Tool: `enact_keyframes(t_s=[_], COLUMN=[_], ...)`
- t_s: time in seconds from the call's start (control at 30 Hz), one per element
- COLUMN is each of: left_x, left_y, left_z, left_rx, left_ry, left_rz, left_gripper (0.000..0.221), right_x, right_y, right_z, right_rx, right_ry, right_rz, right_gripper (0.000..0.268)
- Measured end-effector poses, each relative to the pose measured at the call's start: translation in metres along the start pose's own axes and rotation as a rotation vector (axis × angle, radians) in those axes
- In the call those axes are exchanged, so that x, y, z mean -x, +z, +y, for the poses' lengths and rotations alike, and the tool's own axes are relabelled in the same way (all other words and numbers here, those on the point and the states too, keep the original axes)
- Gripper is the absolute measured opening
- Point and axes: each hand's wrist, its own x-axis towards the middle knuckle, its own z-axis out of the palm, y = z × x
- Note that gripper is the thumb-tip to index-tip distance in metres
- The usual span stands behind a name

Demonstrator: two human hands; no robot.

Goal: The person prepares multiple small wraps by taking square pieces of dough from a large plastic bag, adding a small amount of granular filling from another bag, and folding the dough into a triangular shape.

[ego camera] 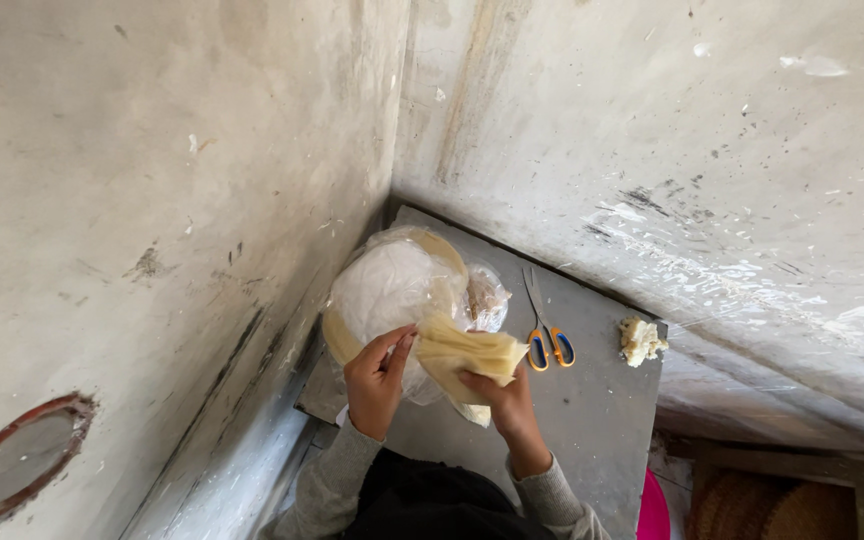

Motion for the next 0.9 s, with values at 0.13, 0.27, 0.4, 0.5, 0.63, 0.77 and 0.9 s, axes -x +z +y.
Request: enact_keyframes(t_s=[0.13, 0.27, 0.4, 0.5, 0.63, 0.77, 0.9], left_x=[0.004, 0.021, 0.040, 0.045, 0.058, 0.077, 0.101], left_y=[0.000, 0.005, 0.003, 0.001, -0.002, -0.012, -0.033], left_z=[-0.006, 0.002, 0.022, 0.021, 0.012, -0.010, -0.053], left_rx=[-0.045, -0.019, 0.005, 0.025, 0.057, 0.081, 0.029], left_ry=[0.071, 0.388, 0.361, 0.310, 0.371, 0.424, 0.388], left_rz=[-0.023, -0.245, -0.345, -0.335, -0.340, -0.373, -0.485], left_gripper=[0.019, 0.024, 0.023, 0.022, 0.020, 0.014, 0.014], right_x=[0.006, -0.007, -0.027, -0.027, -0.031, -0.033, -0.064], right_y=[0.000, 0.009, -0.002, 0.008, 0.026, 0.050, 0.077], right_z=[0.000, 0.049, 0.092, 0.114, 0.126, 0.129, 0.134], right_rx=[0.654, 0.630, -0.785, -0.568, 0.256, 0.540, 0.340], right_ry=[-0.137, 0.074, 0.484, 0.461, 0.594, 0.416, 0.175], right_rz=[-0.257, -0.227, -0.264, -0.095, -0.615, -0.709, -0.389], right_gripper=[0.046, 0.040, 0.042, 0.042, 0.041, 0.040, 0.040])
